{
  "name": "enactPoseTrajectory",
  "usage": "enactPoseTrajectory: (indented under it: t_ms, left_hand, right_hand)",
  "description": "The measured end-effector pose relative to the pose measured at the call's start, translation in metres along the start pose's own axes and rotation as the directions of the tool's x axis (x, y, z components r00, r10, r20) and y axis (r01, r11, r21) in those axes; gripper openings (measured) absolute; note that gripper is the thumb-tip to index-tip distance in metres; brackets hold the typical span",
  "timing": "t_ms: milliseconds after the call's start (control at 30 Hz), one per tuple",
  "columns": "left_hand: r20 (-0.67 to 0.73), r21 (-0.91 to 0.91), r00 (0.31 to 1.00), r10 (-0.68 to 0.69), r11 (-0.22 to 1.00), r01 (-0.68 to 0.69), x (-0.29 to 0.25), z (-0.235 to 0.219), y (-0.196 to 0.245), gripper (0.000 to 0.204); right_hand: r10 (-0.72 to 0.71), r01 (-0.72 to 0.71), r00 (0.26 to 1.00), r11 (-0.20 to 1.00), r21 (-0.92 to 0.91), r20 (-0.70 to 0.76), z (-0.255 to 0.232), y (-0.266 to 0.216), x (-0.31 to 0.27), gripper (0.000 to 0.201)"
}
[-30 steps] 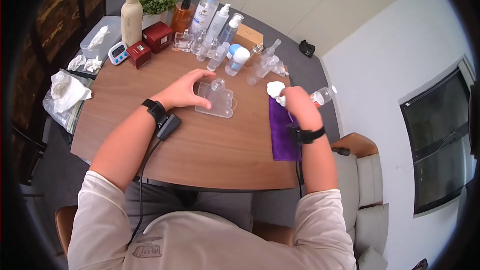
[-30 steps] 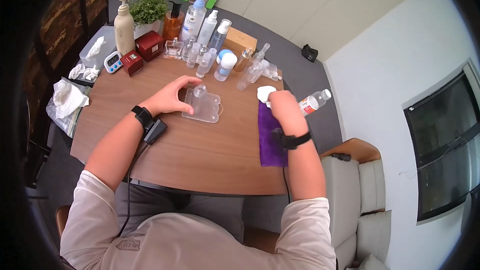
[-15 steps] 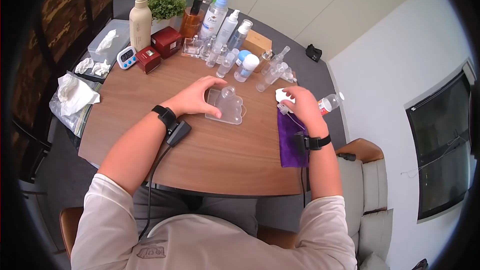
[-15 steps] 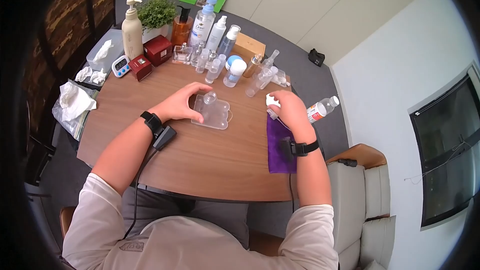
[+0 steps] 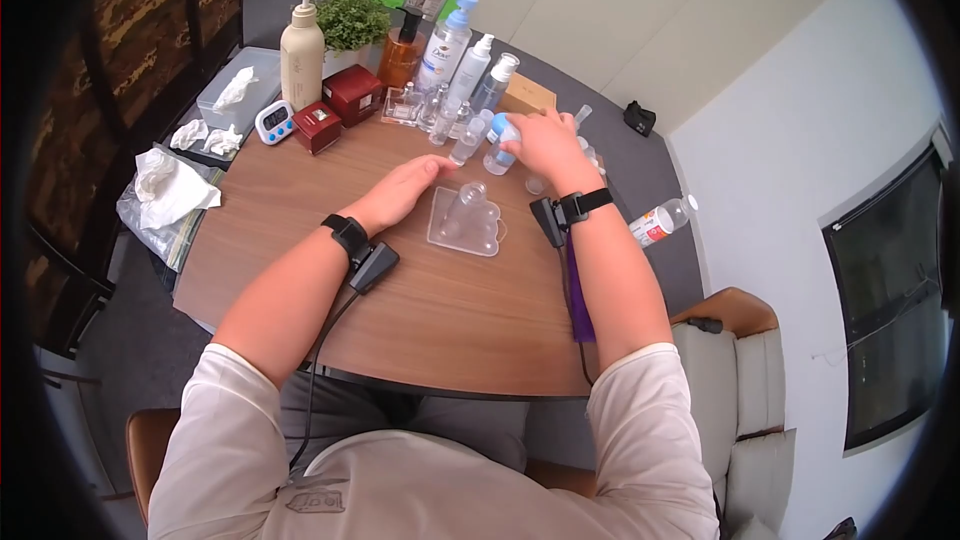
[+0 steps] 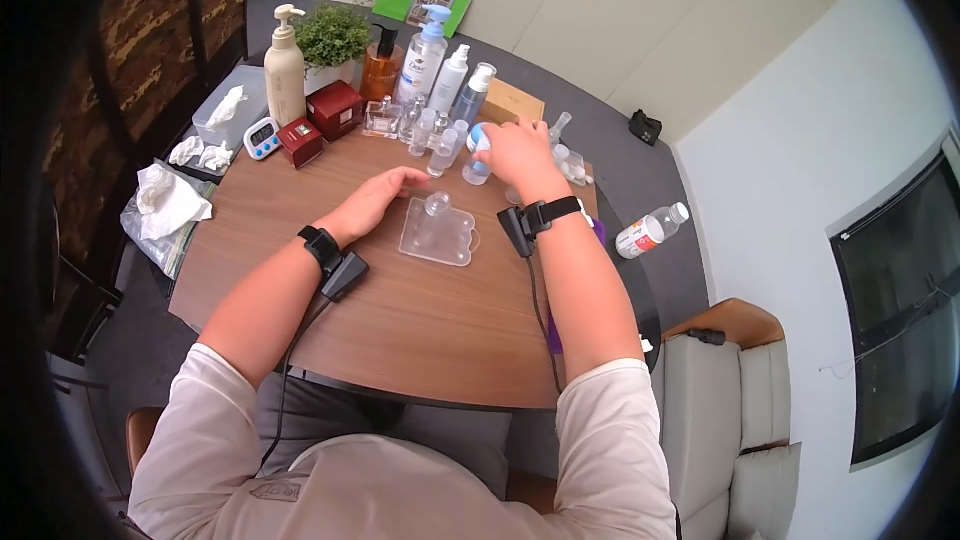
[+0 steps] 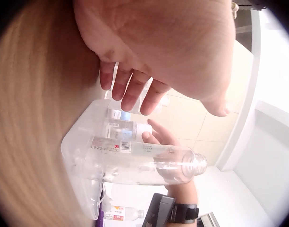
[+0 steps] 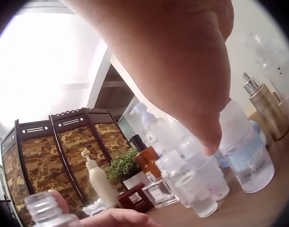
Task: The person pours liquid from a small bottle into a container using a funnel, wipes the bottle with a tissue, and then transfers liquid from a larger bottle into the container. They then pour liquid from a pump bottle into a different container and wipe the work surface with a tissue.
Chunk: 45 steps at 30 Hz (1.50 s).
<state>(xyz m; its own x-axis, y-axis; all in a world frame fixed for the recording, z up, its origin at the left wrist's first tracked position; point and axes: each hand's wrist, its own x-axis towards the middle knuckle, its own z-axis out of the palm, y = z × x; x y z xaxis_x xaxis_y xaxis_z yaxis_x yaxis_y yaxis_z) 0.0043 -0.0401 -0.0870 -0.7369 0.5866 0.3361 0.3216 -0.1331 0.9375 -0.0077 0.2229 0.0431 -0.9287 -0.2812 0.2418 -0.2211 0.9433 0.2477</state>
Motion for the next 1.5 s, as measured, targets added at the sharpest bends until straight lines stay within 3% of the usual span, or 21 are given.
enactPoseTrajectory:
  t_ms: [200, 267, 367, 500, 567, 700, 800, 867, 900, 967, 1000, 1100, 1167, 1200, 1267, 1367, 1500]
  left_hand:
    - [0.017, 0.094, 0.999, -0.046, 0.995, 0.044, 0.0, 0.005, 0.009, 0.052]
    - [0.039, 0.135, 0.999, -0.026, 0.991, 0.02, 0.001, 0.005, 0.009, 0.053]
    - [0.049, 0.126, 0.998, -0.041, 0.991, 0.034, 0.0, 0.006, 0.013, 0.052]
    - [0.069, 0.134, 0.997, -0.042, 0.99, 0.032, 0.0, 0.007, 0.017, 0.052]
    - [0.045, 0.075, 0.998, -0.033, 0.997, 0.029, -0.002, 0.006, 0.018, 0.051]
    - [-0.077, 0.151, 0.997, -0.03, 0.988, 0.042, 0.005, 0.005, 0.002, 0.038]
    - [-0.181, 0.126, 0.983, 0.024, 0.992, -0.001, 0.005, 0.003, 0.003, 0.038]
    - [-0.371, 0.429, 0.904, 0.213, 0.902, -0.037, 0.004, 0.003, 0.009, 0.049]
    - [-0.37, 0.43, 0.905, 0.212, 0.902, -0.036, 0.003, 0.002, 0.011, 0.049]
    - [-0.377, 0.627, 0.842, 0.385, 0.775, -0.074, 0.003, 0.0, 0.017, 0.065]
    - [-0.377, 0.627, 0.842, 0.384, 0.776, -0.073, 0.003, 0.0, 0.02, 0.065]
    - [-0.354, 0.665, 0.861, 0.366, 0.746, -0.043, 0.002, -0.001, 0.025, 0.068]
    - [-0.372, 0.48, 0.925, 0.079, 0.869, 0.119, 0.004, -0.006, 0.02, 0.064]
    - [-0.376, 0.481, 0.924, 0.078, 0.868, 0.123, 0.003, -0.007, 0.017, 0.064]
    - [-0.396, 0.473, 0.912, 0.106, 0.875, 0.104, 0.002, -0.008, 0.011, 0.054]
    - [-0.398, 0.433, 0.917, 0.041, 0.889, 0.148, 0.004, -0.01, 0.009, 0.049]
    - [-0.4, 0.385, 0.916, -0.038, 0.9, 0.205, 0.004, -0.01, 0.018, 0.046]
  right_hand:
    - [-0.031, 0.029, 0.995, 0.999, 0.018, 0.095, -0.011, 0.004, -0.004, 0.043]
    - [0.035, -0.08, 0.966, 0.982, 0.17, 0.257, -0.022, 0.001, -0.009, 0.044]
    - [-0.079, 0.013, 0.978, 0.947, 0.321, 0.193, -0.024, -0.003, -0.014, 0.046]
    - [-0.132, 0.017, 0.96, 0.907, 0.421, 0.246, -0.036, -0.017, -0.013, 0.047]
    - [-0.14, 0.042, 0.972, 0.896, 0.442, 0.191, -0.035, -0.026, -0.009, 0.048]
    - [-0.139, 0.042, 0.976, 0.872, 0.487, 0.166, -0.035, -0.036, -0.006, 0.048]
    - [-0.191, 0.117, 0.976, 0.871, 0.478, 0.109, -0.034, -0.038, -0.001, 0.051]
    - [-0.252, 0.229, 0.968, 0.844, 0.485, -0.017, -0.04, -0.041, 0.002, 0.052]
    - [-0.251, 0.228, 0.968, 0.843, 0.487, -0.017, -0.043, -0.042, 0.004, 0.052]
    - [-0.259, 0.19, 0.965, 0.801, 0.567, 0.043, -0.062, -0.051, 0.012, 0.053]
    - [-0.259, 0.19, 0.965, 0.801, 0.568, 0.043, -0.066, -0.058, 0.017, 0.053]
    - [-0.319, 0.23, 0.946, 0.797, 0.558, 0.065, -0.063, -0.077, 0.034, 0.055]
    - [-0.407, 0.315, 0.908, 0.822, 0.474, 0.103, -0.055, -0.088, 0.044, 0.06]
    - [-0.412, 0.319, 0.906, 0.82, 0.476, 0.102, -0.051, -0.094, 0.047, 0.06]
    - [-0.283, 0.169, 0.922, 0.909, 0.381, 0.264, -0.051, -0.107, 0.052, 0.062]
    - [-0.273, 0.199, 0.899, 0.951, 0.236, 0.342, -0.035, -0.117, 0.066, 0.059]
    - [-0.315, 0.237, 0.872, 0.942, 0.239, 0.375, -0.039, -0.116, 0.064, 0.051]
